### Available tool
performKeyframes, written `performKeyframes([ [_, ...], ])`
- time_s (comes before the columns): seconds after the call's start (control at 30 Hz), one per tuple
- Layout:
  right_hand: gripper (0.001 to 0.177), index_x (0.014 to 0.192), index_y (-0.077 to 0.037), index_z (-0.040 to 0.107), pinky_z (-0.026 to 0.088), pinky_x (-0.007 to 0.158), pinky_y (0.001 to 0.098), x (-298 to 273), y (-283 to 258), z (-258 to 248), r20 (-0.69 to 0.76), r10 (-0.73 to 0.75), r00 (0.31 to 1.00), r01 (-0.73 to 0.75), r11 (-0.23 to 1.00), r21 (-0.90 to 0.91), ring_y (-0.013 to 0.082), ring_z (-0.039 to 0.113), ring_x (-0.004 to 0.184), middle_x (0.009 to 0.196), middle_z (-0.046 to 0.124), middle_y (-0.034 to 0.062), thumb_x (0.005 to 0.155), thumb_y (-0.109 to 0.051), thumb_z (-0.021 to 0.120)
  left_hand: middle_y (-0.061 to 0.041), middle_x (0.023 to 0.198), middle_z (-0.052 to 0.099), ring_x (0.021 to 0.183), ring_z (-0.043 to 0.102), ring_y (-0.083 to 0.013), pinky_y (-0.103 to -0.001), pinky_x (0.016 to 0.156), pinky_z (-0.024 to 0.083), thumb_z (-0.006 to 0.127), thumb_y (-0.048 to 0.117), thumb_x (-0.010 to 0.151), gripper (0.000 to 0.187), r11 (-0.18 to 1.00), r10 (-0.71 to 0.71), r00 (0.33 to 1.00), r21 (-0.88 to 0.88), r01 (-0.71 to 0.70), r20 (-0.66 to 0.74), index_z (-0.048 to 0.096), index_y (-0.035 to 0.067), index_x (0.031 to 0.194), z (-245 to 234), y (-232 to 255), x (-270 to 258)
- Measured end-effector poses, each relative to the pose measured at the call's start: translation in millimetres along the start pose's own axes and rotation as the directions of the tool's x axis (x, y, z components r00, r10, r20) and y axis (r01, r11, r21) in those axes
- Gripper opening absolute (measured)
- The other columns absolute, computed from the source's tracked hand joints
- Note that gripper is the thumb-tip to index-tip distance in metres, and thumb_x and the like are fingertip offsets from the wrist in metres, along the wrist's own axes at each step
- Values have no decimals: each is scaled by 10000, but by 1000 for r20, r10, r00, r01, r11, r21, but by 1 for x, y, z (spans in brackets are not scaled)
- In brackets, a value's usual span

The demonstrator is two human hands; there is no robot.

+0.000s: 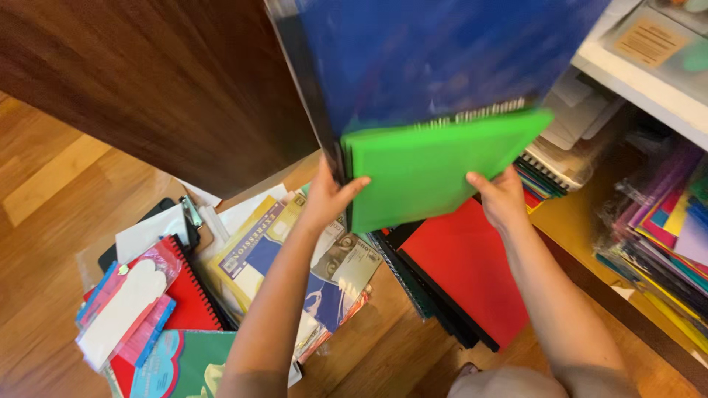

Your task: The person organizes stationery items on the floor, sorting through folders, notebooks, and papers. They place items into a cabinet shelf and arrange them neatly.

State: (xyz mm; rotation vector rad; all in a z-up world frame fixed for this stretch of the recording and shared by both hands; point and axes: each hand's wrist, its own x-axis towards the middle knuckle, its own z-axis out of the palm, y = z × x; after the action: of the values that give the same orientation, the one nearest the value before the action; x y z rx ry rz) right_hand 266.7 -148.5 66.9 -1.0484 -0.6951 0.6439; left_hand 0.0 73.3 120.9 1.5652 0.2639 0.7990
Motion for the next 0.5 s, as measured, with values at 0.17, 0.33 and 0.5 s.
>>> performKeyframes([
  [0.17, 449, 1316, -57, 603, 504, 1062, 371, -28, 6, -28, 63, 93, 994, -84, 987, -137, 185, 646, 1189, 1278, 687, 51, 894, 0, 746, -112, 1269, 650, 1152, 647, -188, -353, 1003, 546, 879, 31, 791, 760, 989, -148, 988, -10, 148, -37, 438, -2, 1409, 31, -35, -29],
  [0.33, 448, 1294, -59, 631, 522, 1032, 367, -45, 24, -46, 107, 147, 983, -120, 968, -222, 172, 664, 1137, 1233, 707, 52, 868, -32, 769, -72, 1119, 743, 1019, 700, -145, -327, 927, 573, 893, 61, 784, 509, 975, -196, 977, 91, 204, -82, 624, 1, 1212, 34, -62, -65],
  [0.5, 414, 1278, -33, 639, 503, 1014, 353, -60, 89, -69, 108, 219, 970, -149, 881, -450, 164, 639, 1130, 1234, 693, 69, 885, -57, 768, -59, 994, 753, 848, 688, -130, -321, 778, 581, 884, 98, 764, 424, 913, -402, 912, 29, 406, -83, 690, 2, 1129, 34, -104, -86],
])
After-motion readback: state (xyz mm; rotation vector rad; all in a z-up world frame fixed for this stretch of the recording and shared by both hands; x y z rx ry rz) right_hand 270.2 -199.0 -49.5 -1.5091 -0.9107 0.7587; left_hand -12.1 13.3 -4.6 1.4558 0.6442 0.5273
